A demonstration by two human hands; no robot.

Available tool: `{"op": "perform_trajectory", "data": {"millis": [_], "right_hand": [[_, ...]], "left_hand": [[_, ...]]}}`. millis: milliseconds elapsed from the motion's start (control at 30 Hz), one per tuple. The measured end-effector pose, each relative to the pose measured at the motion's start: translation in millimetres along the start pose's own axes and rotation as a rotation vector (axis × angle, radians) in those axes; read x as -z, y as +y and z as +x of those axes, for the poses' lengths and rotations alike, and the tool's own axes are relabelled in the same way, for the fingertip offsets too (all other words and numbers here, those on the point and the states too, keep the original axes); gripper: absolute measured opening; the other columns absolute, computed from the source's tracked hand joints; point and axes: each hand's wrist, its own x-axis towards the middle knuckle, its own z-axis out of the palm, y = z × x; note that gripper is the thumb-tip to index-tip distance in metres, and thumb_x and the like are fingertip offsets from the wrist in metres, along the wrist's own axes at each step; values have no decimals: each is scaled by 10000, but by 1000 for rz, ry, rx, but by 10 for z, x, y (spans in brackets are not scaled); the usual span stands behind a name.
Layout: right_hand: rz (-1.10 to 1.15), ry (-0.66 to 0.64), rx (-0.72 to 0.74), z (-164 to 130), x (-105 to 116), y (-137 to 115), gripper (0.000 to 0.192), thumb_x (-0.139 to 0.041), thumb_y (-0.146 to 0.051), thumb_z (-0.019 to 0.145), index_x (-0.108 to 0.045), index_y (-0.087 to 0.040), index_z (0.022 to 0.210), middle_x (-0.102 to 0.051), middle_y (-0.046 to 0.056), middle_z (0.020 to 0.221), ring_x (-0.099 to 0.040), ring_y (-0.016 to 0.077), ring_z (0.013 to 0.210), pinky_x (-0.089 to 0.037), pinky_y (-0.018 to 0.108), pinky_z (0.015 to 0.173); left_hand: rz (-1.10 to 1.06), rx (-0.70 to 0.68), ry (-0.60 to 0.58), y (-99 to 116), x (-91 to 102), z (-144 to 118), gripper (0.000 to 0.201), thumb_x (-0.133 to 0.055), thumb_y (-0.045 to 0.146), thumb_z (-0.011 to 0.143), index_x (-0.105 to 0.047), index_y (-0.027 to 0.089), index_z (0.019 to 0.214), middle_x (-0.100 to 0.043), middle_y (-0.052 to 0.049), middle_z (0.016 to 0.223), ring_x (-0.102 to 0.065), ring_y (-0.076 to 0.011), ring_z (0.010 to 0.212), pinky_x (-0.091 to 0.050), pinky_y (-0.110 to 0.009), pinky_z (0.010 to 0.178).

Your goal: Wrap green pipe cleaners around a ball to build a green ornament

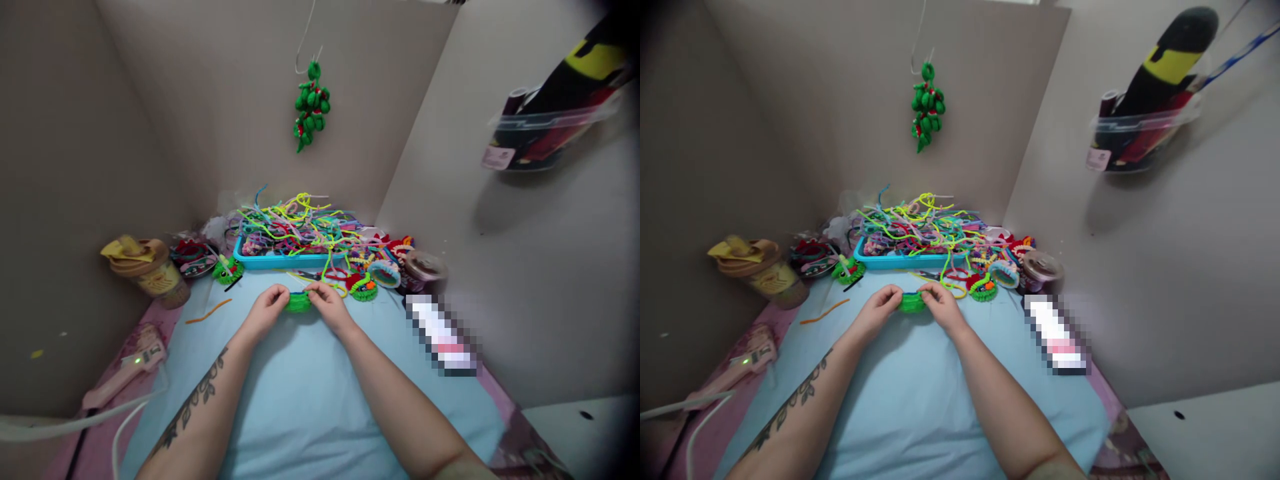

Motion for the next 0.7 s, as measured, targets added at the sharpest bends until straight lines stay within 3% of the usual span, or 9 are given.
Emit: {"op": "perform_trajectory", "data": {"millis": [233,400,700], "right_hand": [[-176,-18,72,-17,-27,-65,89,-535,-262,783,-606,-208,782,-612,8,777,-565,166,775,-440,295,735],[-286,25,170,-54,-72,-118,87,-535,-214,775,-607,-213,825,-617,16,833,-569,171,835,-436,311,787],[-578,184,382,-73,-87,-120,52,-588,-201,769,-631,-228,760,-579,34,831,-522,194,858,-410,360,816]], "left_hand": [[170,-6,-87,3,-16,-11,254,-545,345,754,-654,144,866,-665,-55,833,-571,-173,776,-436,-268,720],[236,2,-94,23,-54,-26,222,-562,345,731,-640,138,740,-638,-26,693,-548,-141,642,-418,-233,610],[273,-22,25,-71,-84,-4,198,-522,333,743,-583,150,697,-550,10,619,-481,-116,591,-376,-220,572]]}}
